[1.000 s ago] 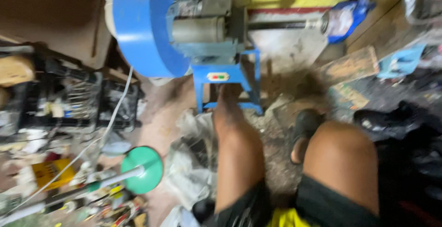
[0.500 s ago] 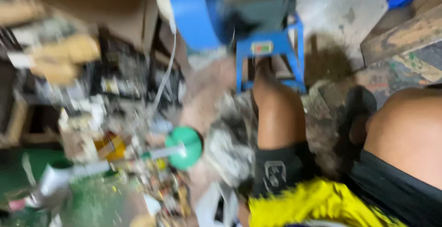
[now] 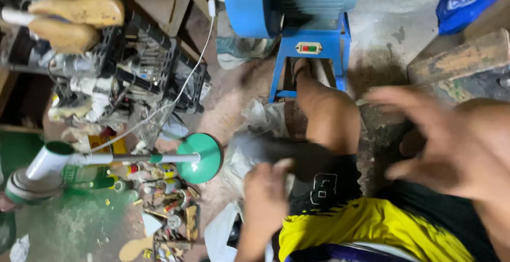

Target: The person sits on the floor and uses a bench grinder to smooth the edges of a gray shoe sole. They hold the sole with both hands, pressing it against the rotating grinding wheel and rotating it to work on different sections.

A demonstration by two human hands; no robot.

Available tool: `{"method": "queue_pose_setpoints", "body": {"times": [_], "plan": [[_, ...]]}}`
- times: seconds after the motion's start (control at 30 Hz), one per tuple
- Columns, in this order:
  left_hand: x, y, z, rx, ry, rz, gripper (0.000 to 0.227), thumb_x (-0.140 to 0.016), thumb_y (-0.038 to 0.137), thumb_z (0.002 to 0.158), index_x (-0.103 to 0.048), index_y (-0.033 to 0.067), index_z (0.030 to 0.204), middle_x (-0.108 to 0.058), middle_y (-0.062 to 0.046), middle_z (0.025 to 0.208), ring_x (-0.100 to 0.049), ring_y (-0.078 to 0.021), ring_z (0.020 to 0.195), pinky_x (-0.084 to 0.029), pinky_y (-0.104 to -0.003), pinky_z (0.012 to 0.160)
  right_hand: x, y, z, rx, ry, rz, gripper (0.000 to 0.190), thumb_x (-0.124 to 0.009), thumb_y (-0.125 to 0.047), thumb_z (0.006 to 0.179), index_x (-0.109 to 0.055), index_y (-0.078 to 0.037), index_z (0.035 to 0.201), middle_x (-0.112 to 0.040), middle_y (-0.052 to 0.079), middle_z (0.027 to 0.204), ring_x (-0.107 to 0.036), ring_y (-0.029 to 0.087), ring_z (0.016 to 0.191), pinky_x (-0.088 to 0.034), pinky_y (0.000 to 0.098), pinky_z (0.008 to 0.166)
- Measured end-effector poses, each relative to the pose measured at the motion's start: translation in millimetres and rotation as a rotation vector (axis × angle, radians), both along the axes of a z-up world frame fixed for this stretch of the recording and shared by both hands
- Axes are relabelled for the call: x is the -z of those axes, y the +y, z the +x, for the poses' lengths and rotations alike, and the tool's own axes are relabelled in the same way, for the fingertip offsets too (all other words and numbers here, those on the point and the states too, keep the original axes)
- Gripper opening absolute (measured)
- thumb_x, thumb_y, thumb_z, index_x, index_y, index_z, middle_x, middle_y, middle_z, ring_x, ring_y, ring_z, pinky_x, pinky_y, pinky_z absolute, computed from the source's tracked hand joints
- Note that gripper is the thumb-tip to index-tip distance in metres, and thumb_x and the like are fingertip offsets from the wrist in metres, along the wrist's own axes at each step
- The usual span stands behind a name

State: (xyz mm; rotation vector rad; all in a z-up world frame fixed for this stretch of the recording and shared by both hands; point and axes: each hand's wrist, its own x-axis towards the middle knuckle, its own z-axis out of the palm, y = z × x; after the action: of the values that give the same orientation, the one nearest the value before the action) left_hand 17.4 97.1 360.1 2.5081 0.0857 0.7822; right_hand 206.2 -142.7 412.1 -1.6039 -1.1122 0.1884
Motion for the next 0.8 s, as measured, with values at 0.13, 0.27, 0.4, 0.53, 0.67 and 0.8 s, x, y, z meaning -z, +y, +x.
{"method": "queue_pose_setpoints", "body": {"times": [0.13, 0.27, 0.4, 0.53, 0.67, 0.8], "plan": [[-45.4, -21.6, 37.8, 0.114, 0.451, -0.524, 0.019, -0.065, 0.019, 0.101, -0.067, 0.0004, 0.099, -0.066, -0.02, 0.077, -0.063, -0.035, 0.072, -0.047, -0.041, 0.064, 15.5, 36.7, -7.4, -0.081, -0.114, -0.211, 0.057, -0.08, -0.037, 0.088, -0.061, -0.003, 0.13, -0.07, 0.01, 0.121, -0.069, 0.02, 0.109, -0.054, 0.0314, 0.095], [14.9, -7.4, 43.5, 0.28, 0.298, -0.914, 0.016, -0.061, 0.013, 0.105, -0.069, 0.0012, 0.111, -0.073, -0.012, 0.104, -0.069, -0.0201, 0.098, -0.054, -0.033, 0.087, 50.9, 33.5, -12.9, 0.155, 0.277, -0.256, 0.037, -0.072, -0.025, 0.09, -0.068, -0.002, 0.119, -0.078, 0.006, 0.107, -0.071, 0.017, 0.097, -0.056, 0.0332, 0.084], [190.4, 95.9, 17.6, -0.279, 0.165, -1.277, 0.03, -0.046, 0.017, 0.1, -0.063, 0.0115, 0.124, -0.069, 0.002, 0.112, -0.066, -0.0157, 0.086, -0.059, -0.031, 0.073, 105.2, 17.5, -6.4, 0.392, 0.786, -0.138, 0.026, -0.073, -0.022, 0.094, -0.075, -0.002, 0.111, -0.074, 0.004, 0.097, -0.067, 0.012, 0.085, -0.055, 0.032, 0.076], [340.7, 219.4, -70.2, -0.96, -0.241, -1.651, 0.017, -0.051, 0.01, 0.097, -0.061, 0.0045, 0.111, -0.064, -0.009, 0.098, -0.064, -0.0222, 0.086, -0.058, -0.039, 0.068, 116.9, -2.2, 12.2, 0.592, 0.974, -0.052, 0.025, -0.073, -0.017, 0.094, -0.072, -0.004, 0.115, -0.072, 0.002, 0.102, -0.065, 0.014, 0.086, -0.053, 0.0339, 0.074], [367.3, 269.8, -104.5, -1.063, -0.315, -1.324, 0.012, -0.052, 0.008, 0.095, -0.056, 0.0047, 0.106, -0.063, -0.006, 0.097, -0.063, -0.0207, 0.084, -0.058, -0.038, 0.062, 105.2, 0.4, 18.1, 0.658, 0.971, -0.018, 0.03, -0.072, -0.016, 0.093, -0.069, -0.008, 0.122, -0.071, 0.0, 0.113, -0.066, 0.011, 0.099, -0.054, 0.0314, 0.079], [325.4, 301.3, -91.0, -1.161, -0.256, -1.035, 0.049, -0.078, 0.02, 0.097, -0.046, 0.0101, 0.132, -0.063, -0.011, 0.096, -0.057, -0.0225, 0.076, -0.048, -0.036, 0.059, 101.9, 8.9, 18.1, 0.647, 1.013, 0.006, 0.032, -0.071, -0.015, 0.094, -0.068, -0.007, 0.125, -0.07, 0.001, 0.117, -0.065, 0.013, 0.103, -0.054, 0.0324, 0.082]]}}
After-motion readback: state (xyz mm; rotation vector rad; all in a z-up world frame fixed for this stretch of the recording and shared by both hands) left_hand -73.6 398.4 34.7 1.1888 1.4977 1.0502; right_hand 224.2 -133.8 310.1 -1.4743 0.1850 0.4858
